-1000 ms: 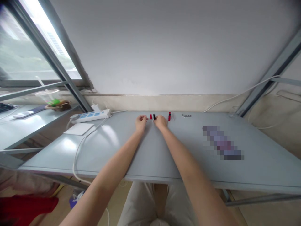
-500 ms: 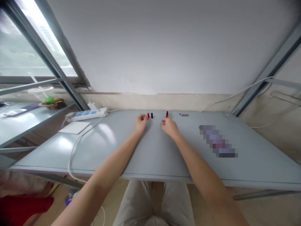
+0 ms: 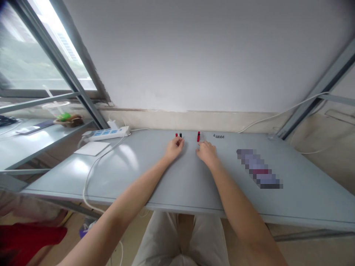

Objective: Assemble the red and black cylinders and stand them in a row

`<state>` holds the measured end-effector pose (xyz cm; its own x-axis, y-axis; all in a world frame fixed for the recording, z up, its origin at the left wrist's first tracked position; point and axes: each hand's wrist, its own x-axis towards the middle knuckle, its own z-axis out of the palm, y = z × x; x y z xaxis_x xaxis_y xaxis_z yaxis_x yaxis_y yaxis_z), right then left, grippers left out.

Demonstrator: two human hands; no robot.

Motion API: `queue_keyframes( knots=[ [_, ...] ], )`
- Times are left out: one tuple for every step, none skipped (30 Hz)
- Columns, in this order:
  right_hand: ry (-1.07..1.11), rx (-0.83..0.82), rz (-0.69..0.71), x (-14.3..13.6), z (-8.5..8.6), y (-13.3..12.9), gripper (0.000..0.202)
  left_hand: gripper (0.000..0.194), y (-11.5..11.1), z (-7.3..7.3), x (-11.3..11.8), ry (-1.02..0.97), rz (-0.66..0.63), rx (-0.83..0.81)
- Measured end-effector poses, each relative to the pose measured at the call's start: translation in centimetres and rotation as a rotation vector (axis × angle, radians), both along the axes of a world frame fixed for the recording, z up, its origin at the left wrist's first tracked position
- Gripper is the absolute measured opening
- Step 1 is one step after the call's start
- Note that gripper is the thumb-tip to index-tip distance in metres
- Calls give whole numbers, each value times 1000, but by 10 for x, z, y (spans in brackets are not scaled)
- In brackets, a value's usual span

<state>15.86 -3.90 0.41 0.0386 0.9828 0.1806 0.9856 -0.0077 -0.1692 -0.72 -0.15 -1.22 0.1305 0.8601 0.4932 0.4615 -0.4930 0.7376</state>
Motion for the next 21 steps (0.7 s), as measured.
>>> queue_keyframes(
  knots=[
    [-4, -9, 0, 0, 0, 0, 36, 15, -1, 0, 0, 17, -18, 11],
    [-8, -16, -2, 0, 1, -1, 36, 15, -3, 1, 1, 39, -36, 20],
    [-10, -23, -5, 0, 1, -1, 35, 15, -4, 1, 1, 64, -53, 28],
    [-12, -29, -9, 1, 1, 0, 35, 15, -5, 2, 2, 89, -69, 36],
    [-14, -36, -14, 1, 2, 0, 34, 14, -6, 3, 3, 113, -80, 43],
    [-14, -43, -20, 1, 2, 0, 34, 14, -7, 4, 5, 139, -86, 49],
    [-15, -50, -26, 1, 3, 0, 34, 14, -8, 5, 7, 169, -84, 51],
    [-15, -58, -28, 2, 3, 0, 35, 16, -9, 6, 10, 211, -85, 52],
    [-14, -67, -29, 2, 4, 0, 36, 19, -9, 7, 12, 266, -86, 51],
    [-12, -76, -28, 3, 4, 0, 37, 23, -10, 9, 15, 333, -90, 47],
    [-8, -85, -24, 3, 4, -1, 38, 28, -11, 11, 19, 406, -98, 42],
    [-5, -94, -19, 3, 4, -1, 40, 33, -11, 13, 22, 479, -109, 39],
    [-2, -103, -13, 4, 3, -1, 40, 37, -11, 15, 26, 546, -118, 34],
    [1, -110, -10, 4, 3, 0, 41, 41, -11, 16, 29, 604, -121, 26],
    [3, -115, -10, 4, 2, 0, 42, 45, -10, 18, 33, 651, -119, 16],
    [4, -118, -10, 5, 2, 0, 43, 49, -9, 19, 36, 688, -117, 5],
    [5, -120, -13, 5, 1, 1, 44, 53, -7, 20, 39, 714, -112, -4],
    [7, -120, -16, 6, 0, 1, 44, 57, -5, 19, 43, 730, -102, -8],
    [9, -120, -18, 6, 0, 2, 45, 59, -3, 18, 45, 738, -90, -4],
    [11, -120, -19, 7, -1, 3, 46, 61, 0, 17, 48, 742, -77, 9],
    [13, -121, -17, 7, -2, 3, 46, 63, 3, 15, 51, 744, -65, 29]
  ],
)
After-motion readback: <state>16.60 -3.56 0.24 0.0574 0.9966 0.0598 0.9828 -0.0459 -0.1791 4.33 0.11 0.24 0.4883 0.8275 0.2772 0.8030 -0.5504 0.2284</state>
